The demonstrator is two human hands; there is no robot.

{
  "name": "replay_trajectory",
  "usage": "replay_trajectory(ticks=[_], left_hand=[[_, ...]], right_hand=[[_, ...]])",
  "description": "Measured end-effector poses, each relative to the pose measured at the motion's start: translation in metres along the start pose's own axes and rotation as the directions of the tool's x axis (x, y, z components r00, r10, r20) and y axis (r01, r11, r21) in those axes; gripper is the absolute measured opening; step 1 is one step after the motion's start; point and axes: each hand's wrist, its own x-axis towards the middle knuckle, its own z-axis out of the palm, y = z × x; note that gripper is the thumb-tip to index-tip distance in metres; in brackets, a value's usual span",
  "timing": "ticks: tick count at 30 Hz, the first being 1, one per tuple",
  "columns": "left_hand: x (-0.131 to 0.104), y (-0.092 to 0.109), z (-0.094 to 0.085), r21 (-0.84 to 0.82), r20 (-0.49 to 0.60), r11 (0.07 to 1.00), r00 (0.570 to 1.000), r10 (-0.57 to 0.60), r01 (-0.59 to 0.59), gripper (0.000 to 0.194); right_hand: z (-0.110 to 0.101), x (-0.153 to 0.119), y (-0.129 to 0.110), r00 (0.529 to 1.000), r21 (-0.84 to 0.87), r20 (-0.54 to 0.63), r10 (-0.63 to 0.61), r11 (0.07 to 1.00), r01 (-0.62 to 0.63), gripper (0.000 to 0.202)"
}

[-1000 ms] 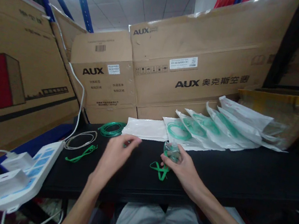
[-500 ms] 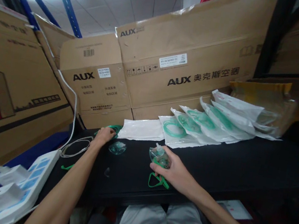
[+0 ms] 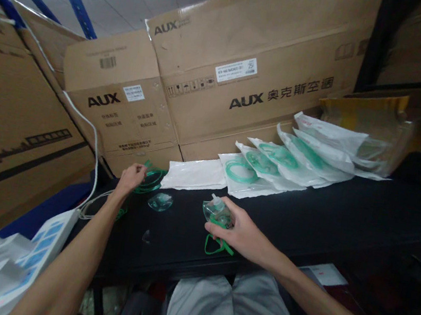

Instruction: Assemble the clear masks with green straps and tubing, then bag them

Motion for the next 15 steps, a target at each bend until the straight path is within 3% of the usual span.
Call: replay_trajectory(ticks=[4, 8, 12, 15], left_hand=[[0.006, -0.007, -0.011, -0.232, -0.086, 0.972, 0.994, -0.068, 0.047, 0.031], [0.01, -0.008, -0.025, -0.424, -0.192, 0.905, 0.975, -0.114, 0.022, 0.029], [0.011, 0.002, -0.05, -0.547, -0.33, 0.832, 0.938, -0.106, -0.098, 0.027], [0.012, 0.021, -0.075, -0.585, -0.424, 0.776, 0.904, -0.046, -0.235, 0.023]], right_hand=[[-0.001, 0.0, 0.0, 1.0, -0.002, -0.003, -0.004, 1.0, 0.004, 0.024], [-0.001, -0.001, -0.002, 1.0, -0.016, -0.005, 0.008, 1.0, -0.008, 0.023], [0.0, -0.002, -0.004, 1.0, -0.014, -0.003, 0.002, 1.0, -0.002, 0.023], [0.0, -0.001, -0.004, 1.0, -0.007, -0.002, 0.004, 1.0, -0.004, 0.023]])
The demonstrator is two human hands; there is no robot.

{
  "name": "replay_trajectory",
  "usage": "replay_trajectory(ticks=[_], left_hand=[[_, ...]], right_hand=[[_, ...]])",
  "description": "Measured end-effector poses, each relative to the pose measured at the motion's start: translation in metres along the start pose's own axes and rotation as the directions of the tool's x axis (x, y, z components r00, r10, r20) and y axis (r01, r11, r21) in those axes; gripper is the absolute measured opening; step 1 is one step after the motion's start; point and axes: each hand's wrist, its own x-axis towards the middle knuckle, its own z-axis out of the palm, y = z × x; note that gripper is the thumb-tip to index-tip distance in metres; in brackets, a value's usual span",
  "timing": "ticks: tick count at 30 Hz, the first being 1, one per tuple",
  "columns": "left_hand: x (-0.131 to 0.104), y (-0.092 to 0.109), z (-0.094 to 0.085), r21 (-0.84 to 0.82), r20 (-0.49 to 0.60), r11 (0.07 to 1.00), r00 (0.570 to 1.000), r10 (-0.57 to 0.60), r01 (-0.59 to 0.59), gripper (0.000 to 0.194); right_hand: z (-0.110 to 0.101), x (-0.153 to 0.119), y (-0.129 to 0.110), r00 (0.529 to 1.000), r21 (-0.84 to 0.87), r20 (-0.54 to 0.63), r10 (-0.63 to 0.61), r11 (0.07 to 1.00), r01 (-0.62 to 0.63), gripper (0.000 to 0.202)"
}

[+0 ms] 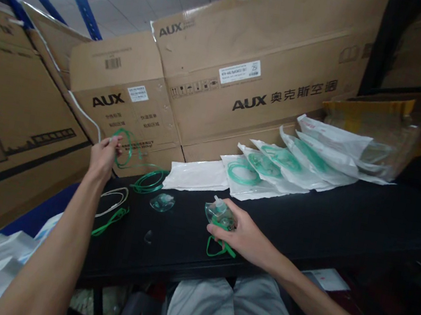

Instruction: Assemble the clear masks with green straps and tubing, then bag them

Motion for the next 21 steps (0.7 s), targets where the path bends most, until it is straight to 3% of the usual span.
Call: replay_trajectory(ticks=[6, 11, 14, 18, 21], left_hand=[[0.011, 0.086, 0.004, -0.174, -0.047, 0.952, 0.967, 0.248, -0.253, 0.022], [0.016, 0.163, 0.004, -0.27, -0.043, 0.856, 0.894, 0.446, -0.441, 0.031], [0.018, 0.198, 0.007, -0.289, -0.018, 0.811, 0.85, 0.526, -0.508, 0.032], [-0.001, 0.221, 0.021, -0.303, 0.045, 0.79, 0.82, 0.571, -0.533, 0.031], [-0.042, 0.215, 0.038, -0.299, 0.07, 0.81, 0.835, 0.546, -0.504, 0.026]], right_hand=[[0.0, 0.001, 0.004, 1.0, 0.003, -0.001, 0.012, 1.0, -0.012, 0.026], [0.001, 0.002, 0.006, 0.999, 0.025, -0.001, 0.038, 0.999, -0.038, 0.027], [0.002, 0.003, 0.001, 0.999, 0.09, -0.015, 0.031, 0.996, -0.029, 0.031], [0.001, -0.004, -0.013, 0.986, 0.259, -0.102, 0.132, 0.961, -0.102, 0.037], [-0.006, -0.017, -0.021, 0.948, 0.397, -0.161, 0.274, 0.898, -0.192, 0.038]])
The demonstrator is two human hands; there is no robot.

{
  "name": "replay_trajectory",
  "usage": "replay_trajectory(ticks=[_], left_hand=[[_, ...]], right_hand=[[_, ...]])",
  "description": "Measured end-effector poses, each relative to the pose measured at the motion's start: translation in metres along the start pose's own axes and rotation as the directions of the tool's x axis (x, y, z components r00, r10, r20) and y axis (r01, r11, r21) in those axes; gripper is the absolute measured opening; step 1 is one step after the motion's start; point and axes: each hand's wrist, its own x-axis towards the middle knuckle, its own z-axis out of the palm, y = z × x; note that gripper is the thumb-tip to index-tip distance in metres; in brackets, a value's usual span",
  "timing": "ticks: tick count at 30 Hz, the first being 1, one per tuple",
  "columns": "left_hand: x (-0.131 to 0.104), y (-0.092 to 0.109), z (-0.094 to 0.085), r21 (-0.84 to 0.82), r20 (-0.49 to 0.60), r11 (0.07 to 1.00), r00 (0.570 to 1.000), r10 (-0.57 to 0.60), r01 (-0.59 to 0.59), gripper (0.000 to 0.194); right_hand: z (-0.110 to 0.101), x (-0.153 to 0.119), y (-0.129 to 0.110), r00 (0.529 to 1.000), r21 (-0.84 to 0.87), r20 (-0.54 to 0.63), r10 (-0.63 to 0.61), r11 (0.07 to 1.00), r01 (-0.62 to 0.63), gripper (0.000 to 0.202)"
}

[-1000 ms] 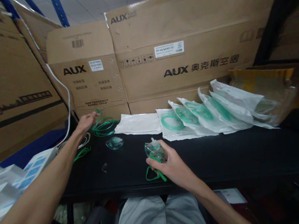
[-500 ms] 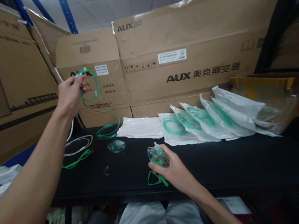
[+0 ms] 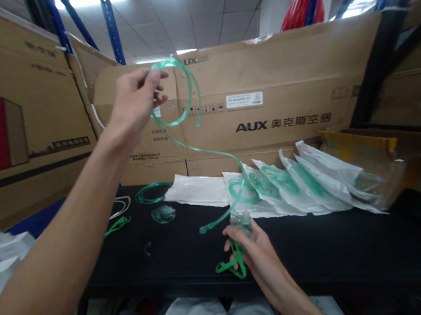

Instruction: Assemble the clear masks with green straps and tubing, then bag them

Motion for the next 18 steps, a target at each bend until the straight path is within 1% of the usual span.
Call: replay_trajectory(ticks=[2, 5, 6, 7, 8, 9, 10, 11, 12, 13, 14, 15, 16, 17, 18], left_hand=[[-0.04, 0.006, 0.016, 0.065, 0.015, 0.998, 1.0, -0.012, 0.011, 0.025], [-0.112, 0.013, 0.035, 0.253, 0.032, 0.967, 0.999, -0.026, 0.017, 0.029], [-0.138, 0.014, 0.039, 0.3, 0.081, 0.954, 0.996, -0.022, -0.003, 0.028], [-0.164, 0.015, 0.041, 0.327, 0.175, 0.944, 0.985, -0.008, -0.05, 0.026], [-0.188, 0.016, 0.042, 0.325, 0.308, 0.94, 0.951, 0.003, -0.108, 0.024], [-0.211, 0.015, 0.042, 0.309, 0.449, 0.939, 0.894, -0.003, -0.152, 0.025], [-0.232, 0.014, 0.039, 0.3, 0.574, 0.939, 0.818, -0.035, -0.171, 0.026], [-0.25, 0.012, 0.036, 0.289, 0.691, 0.939, 0.719, -0.071, -0.184, 0.027], [-0.264, 0.01, 0.032, 0.288, 0.767, 0.938, 0.633, -0.106, -0.191, 0.027], [-0.275, 0.007, 0.027, 0.301, 0.802, 0.936, 0.58, -0.146, -0.18, 0.028], [-0.283, 0.005, 0.022, 0.32, 0.817, 0.933, 0.547, -0.184, -0.164, 0.031], [-0.288, 0.003, 0.018, 0.336, 0.823, 0.93, 0.527, -0.212, -0.15, 0.032], [-0.29, 0.002, 0.014, 0.35, 0.821, 0.926, 0.522, -0.232, -0.138, 0.034], [-0.291, 0.002, 0.011, 0.36, 0.814, 0.924, 0.527, -0.243, -0.131, 0.035], [-0.291, 0.003, 0.009, 0.367, 0.804, 0.922, 0.541, -0.247, -0.125, 0.035]], right_hand=[[-0.01, -0.01, -0.005, 0.997, 0.04, -0.067, 0.034, 0.999, -0.032, 0.037], [-0.03, -0.027, -0.015, 0.98, 0.01, -0.19, 0.056, 0.998, -0.055, 0.038], [-0.037, -0.034, -0.018, 0.972, -0.021, -0.23, 0.056, 0.998, -0.063, 0.041], [-0.043, -0.04, -0.022, 0.964, -0.061, -0.26, 0.051, 0.996, -0.069, 0.043], [-0.048, -0.046, -0.025, 0.959, -0.11, -0.281, 0.039, 0.991, -0.073, 0.045], [-0.052, -0.052, -0.028, 0.956, -0.167, -0.293, 0.015, 0.984, -0.067, 0.046], [-0.055, -0.057, -0.03, 0.956, -0.229, -0.292, -0.017, 0.972, -0.053, 0.046], [-0.058, -0.06, -0.032, 0.959, -0.293, -0.28, -0.052, 0.956, -0.034, 0.044], [-0.06, -0.062, -0.034, 0.963, -0.353, -0.256, -0.084, 0.936, -0.012, 0.042], [-0.061, -0.062, -0.034, 0.97, -0.402, -0.22, -0.108, 0.916, 0.01, 0.038], [-0.062, -0.06, -0.034, 0.976, -0.44, -0.178, -0.123, 0.898, 0.033, 0.036], [-0.062, -0.057, -0.034, 0.982, -0.468, -0.136, -0.128, 0.882, 0.05, 0.034], [-0.061, -0.052, -0.033, 0.988, -0.494, -0.096, -0.124, 0.867, 0.061, 0.032], [-0.06, -0.047, -0.032, 0.992, -0.522, -0.058, -0.115, 0.85, 0.067, 0.03], [-0.058, -0.041, -0.031, 0.994, -0.554, -0.022, -0.109, 0.829, 0.079, 0.028]])
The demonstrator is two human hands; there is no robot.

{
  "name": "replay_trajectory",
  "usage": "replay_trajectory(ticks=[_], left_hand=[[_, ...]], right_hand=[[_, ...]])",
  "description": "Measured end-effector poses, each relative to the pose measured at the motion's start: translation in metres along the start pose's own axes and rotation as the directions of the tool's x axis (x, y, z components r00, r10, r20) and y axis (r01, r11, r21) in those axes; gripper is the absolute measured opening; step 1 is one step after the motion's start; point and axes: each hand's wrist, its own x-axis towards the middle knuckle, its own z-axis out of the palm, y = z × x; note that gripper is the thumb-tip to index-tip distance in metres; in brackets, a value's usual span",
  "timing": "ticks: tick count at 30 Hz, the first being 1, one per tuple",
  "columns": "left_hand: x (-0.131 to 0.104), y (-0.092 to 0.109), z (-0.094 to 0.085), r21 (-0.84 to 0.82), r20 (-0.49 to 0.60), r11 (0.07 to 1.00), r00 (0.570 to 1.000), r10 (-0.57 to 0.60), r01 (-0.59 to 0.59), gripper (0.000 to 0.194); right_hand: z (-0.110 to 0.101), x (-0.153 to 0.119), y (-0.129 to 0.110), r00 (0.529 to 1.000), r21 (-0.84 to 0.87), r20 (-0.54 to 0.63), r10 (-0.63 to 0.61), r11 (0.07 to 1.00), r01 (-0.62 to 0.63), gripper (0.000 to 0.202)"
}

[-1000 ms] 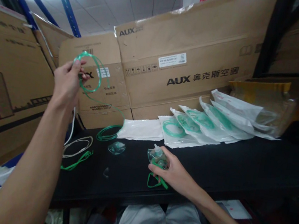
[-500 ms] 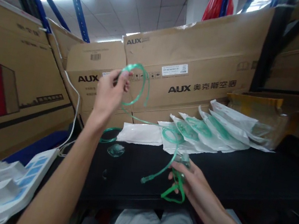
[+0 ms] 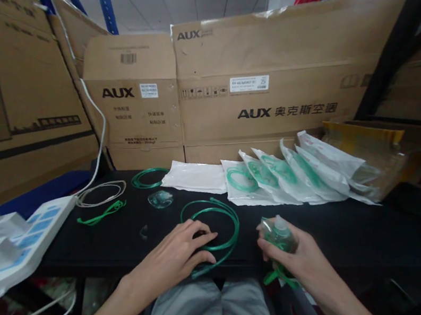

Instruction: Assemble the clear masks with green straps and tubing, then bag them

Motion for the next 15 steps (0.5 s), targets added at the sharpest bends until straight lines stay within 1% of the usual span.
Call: replay_trajectory(ticks=[2, 4, 6, 8, 11, 13, 15], left_hand=[[-0.004, 0.004, -0.002, -0.01, -0.046, 1.0, 0.999, -0.025, 0.024, 0.035], [-0.009, 0.011, -0.002, -0.015, -0.062, 0.998, 0.996, -0.057, 0.056, 0.033], [-0.014, 0.017, 0.0, 0.012, -0.018, 0.997, 0.997, -0.079, 0.079, 0.024], [-0.019, 0.018, 0.002, 0.051, 0.031, 0.995, 0.995, -0.093, 0.091, 0.016], [-0.025, 0.013, 0.003, 0.077, 0.069, 0.993, 0.993, -0.094, 0.088, 0.013], [-0.029, 0.009, -0.001, 0.081, 0.092, 0.994, 0.993, -0.079, 0.071, 0.014], [-0.035, 0.005, -0.008, 0.087, 0.1, 0.995, 0.993, -0.064, 0.056, 0.018]], right_hand=[[0.007, 0.01, 0.0, 0.997, -0.086, 0.057, -0.057, 0.994, 0.062, 0.021], [0.016, 0.017, -0.002, 0.984, -0.166, 0.092, -0.151, 0.972, 0.164, 0.012], [0.027, 0.02, -0.004, 0.962, -0.24, 0.125, -0.241, 0.934, 0.265, 0.006], [0.038, 0.019, -0.006, 0.937, -0.294, 0.199, -0.287, 0.895, 0.336, 0.008], [0.052, 0.017, -0.005, 0.901, -0.315, 0.33, -0.282, 0.866, 0.387, 0.014], [0.057, 0.017, -0.002, 0.89, -0.317, 0.373, -0.263, 0.865, 0.388, 0.017], [0.056, 0.018, 0.002, 0.884, -0.32, 0.387, -0.263, 0.861, 0.396, 0.021]])
